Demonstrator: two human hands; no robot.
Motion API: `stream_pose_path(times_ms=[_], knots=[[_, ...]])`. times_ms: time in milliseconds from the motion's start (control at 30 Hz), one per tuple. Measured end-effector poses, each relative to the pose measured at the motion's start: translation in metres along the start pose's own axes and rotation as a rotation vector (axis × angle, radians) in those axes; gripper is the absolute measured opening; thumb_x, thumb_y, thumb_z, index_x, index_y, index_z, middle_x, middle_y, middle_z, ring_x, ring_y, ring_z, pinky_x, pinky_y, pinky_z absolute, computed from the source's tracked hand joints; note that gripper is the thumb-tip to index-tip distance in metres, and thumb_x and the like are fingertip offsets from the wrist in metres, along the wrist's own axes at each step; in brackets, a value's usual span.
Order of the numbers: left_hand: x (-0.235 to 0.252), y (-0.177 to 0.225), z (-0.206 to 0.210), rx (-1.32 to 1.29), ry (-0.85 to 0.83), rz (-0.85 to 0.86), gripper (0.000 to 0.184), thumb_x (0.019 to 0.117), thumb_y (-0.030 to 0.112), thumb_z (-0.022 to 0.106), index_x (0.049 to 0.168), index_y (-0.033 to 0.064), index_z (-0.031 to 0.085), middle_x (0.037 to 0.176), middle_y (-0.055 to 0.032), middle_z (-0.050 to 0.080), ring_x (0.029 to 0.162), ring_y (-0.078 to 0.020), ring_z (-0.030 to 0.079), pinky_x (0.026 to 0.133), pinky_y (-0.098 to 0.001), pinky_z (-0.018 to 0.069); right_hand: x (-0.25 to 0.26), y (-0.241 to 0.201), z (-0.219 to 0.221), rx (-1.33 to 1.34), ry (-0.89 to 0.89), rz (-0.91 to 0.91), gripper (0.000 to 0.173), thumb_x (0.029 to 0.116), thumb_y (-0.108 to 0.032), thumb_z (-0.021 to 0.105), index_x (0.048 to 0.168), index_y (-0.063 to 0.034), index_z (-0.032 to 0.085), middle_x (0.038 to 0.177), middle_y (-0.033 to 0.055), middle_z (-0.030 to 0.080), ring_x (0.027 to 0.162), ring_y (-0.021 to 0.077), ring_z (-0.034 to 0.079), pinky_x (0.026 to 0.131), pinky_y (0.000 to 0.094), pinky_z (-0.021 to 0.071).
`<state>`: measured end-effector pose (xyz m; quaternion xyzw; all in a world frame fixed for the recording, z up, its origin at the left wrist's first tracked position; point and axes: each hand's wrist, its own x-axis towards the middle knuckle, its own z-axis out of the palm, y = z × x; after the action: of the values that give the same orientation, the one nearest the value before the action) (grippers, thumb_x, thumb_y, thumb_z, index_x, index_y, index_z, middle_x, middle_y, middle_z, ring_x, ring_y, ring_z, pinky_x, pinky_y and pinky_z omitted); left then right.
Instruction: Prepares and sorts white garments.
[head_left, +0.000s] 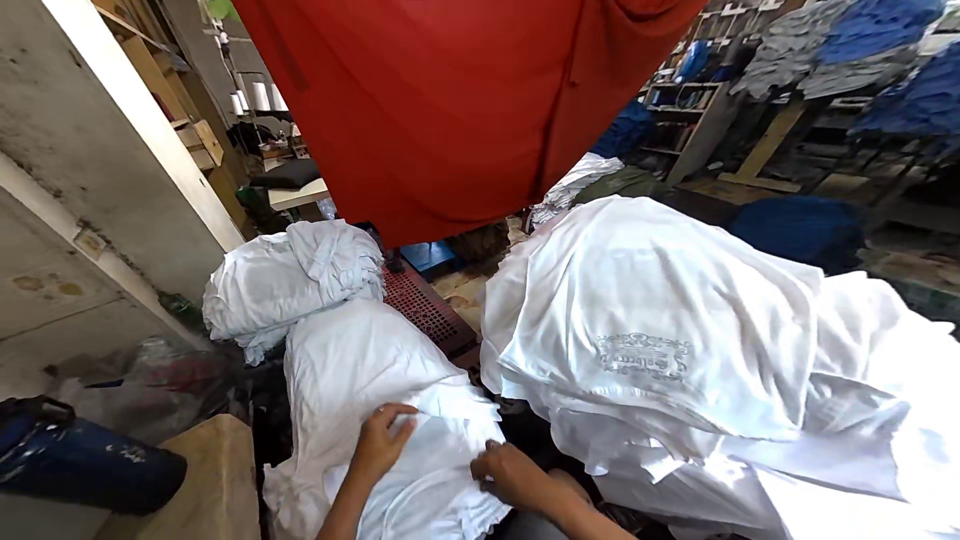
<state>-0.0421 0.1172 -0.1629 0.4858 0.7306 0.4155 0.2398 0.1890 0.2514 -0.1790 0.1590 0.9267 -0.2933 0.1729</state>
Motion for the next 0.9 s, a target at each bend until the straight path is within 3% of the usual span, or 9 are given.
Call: stream_pose_path(times_ms=[100,233,333,433,533,633,733,833,900], knots=[[-0.023,0.002,0.03,0.06,-0.139,0.013,0.036,0.0919,0.033,0.075,0.113,0.0039,0.076,0.119,-0.0148,0.072,0.119,-0.026,0.066,0.109,-0.0448,0.0493,0.008,-0.013,-0.033,0.066,0.269,-0.072,0.022,0.0974,-0.012,0.065,0.113,0.0013,0.073,0.122,0.0263,0.066,0.123,0.0465,0.057,0.105,0.0622,0.043],[-0.021,-0.005,0.041,0.0,-0.047,-0.061,0.026,0.0978,0.026,0.067,0.103,0.0012,0.076,0.096,-0.0108,0.075,0.092,-0.018,0.07,0.09,-0.0377,0.0561,0.015,-0.027,-0.004,0.115,0.654,-0.186,0.022,0.0962,-0.014,0.064,0.113,-0.0029,0.073,0.112,0.0207,0.071,0.111,0.0379,0.068,0.099,0.0527,0.0532],[-0.012,-0.01,0.031,-0.044,0.007,-0.148,0.026,0.1003,0.024,0.064,0.106,0.0006,0.072,0.089,-0.0077,0.072,0.08,-0.0134,0.067,0.081,-0.0341,0.0556,0.009,-0.03,0.042,0.091,0.435,-0.343,0.026,0.0972,-0.011,0.062,0.12,-0.0065,0.074,0.107,0.0207,0.074,0.108,0.0412,0.068,0.097,0.0575,0.052],[-0.01,-0.015,0.026,-0.127,0.079,-0.185,0.027,0.0989,0.015,0.065,0.119,-0.003,0.062,0.09,-0.0094,0.071,0.076,-0.0149,0.067,0.078,-0.0347,0.0562,0.013,-0.021,0.06,-0.032,-0.04,-0.182,0.041,0.1001,-0.014,0.062,0.141,-0.0094,0.061,0.129,0.0236,0.066,0.127,0.0448,0.057,0.106,0.0625,0.041],[-0.016,-0.016,0.024,-0.137,0.052,-0.147,0.025,0.1005,0.009,0.059,0.122,-0.0029,0.058,0.093,-0.0094,0.069,0.08,-0.0152,0.066,0.079,-0.0341,0.0554,0.02,-0.019,0.037,-0.016,-0.12,-0.051,0.03,0.1023,-0.018,0.061,0.126,-0.0008,0.068,0.129,0.0256,0.065,0.128,0.0455,0.056,0.108,0.0644,0.0388],[-0.03,-0.013,0.027,-0.031,-0.106,-0.046,0.023,0.0989,0.009,0.055,0.109,0.001,0.074,0.105,-0.0122,0.072,0.095,-0.0183,0.067,0.09,-0.0364,0.0537,0.022,-0.021,-0.002,0.034,-0.083,-0.066,0.026,0.102,-0.018,0.062,0.118,0.001,0.071,0.124,0.0261,0.066,0.125,0.0454,0.058,0.107,0.064,0.0411],[-0.039,-0.011,0.039,0.074,-0.225,-0.005,0.033,0.0912,0.028,0.075,0.111,0.0021,0.076,0.118,-0.0191,0.071,0.117,-0.0301,0.066,0.107,-0.0455,0.0491,0.023,-0.023,-0.014,0.068,0.125,-0.136,0.02,0.0986,-0.013,0.065,0.109,0.0021,0.074,0.123,0.0268,0.065,0.122,0.0443,0.058,0.106,0.0587,0.0439],[-0.041,-0.015,0.051,0.144,-0.192,-0.026,0.03,0.0917,0.027,0.075,0.106,0.0003,0.076,0.113,-0.0199,0.072,0.112,-0.032,0.068,0.103,-0.0474,0.0512,0.025,-0.023,0.011,0.127,0.477,-0.196,0.017,0.0944,-0.014,0.068,0.102,0.0002,0.075,0.108,0.024,0.068,0.109,0.0399,0.065,0.098,0.0524,0.0518],[-0.037,-0.018,0.049,0.129,-0.157,-0.068,0.023,0.0955,0.018,0.068,0.107,-0.0005,0.076,0.108,-0.0181,0.074,0.106,-0.0295,0.07,0.1,-0.0462,0.0527,0.021,-0.025,0.036,0.17,0.539,-0.254,0.019,0.0944,-0.014,0.067,0.106,-0.0001,0.073,0.104,0.0207,0.072,0.104,0.0377,0.069,0.096,0.0522,0.0542]])
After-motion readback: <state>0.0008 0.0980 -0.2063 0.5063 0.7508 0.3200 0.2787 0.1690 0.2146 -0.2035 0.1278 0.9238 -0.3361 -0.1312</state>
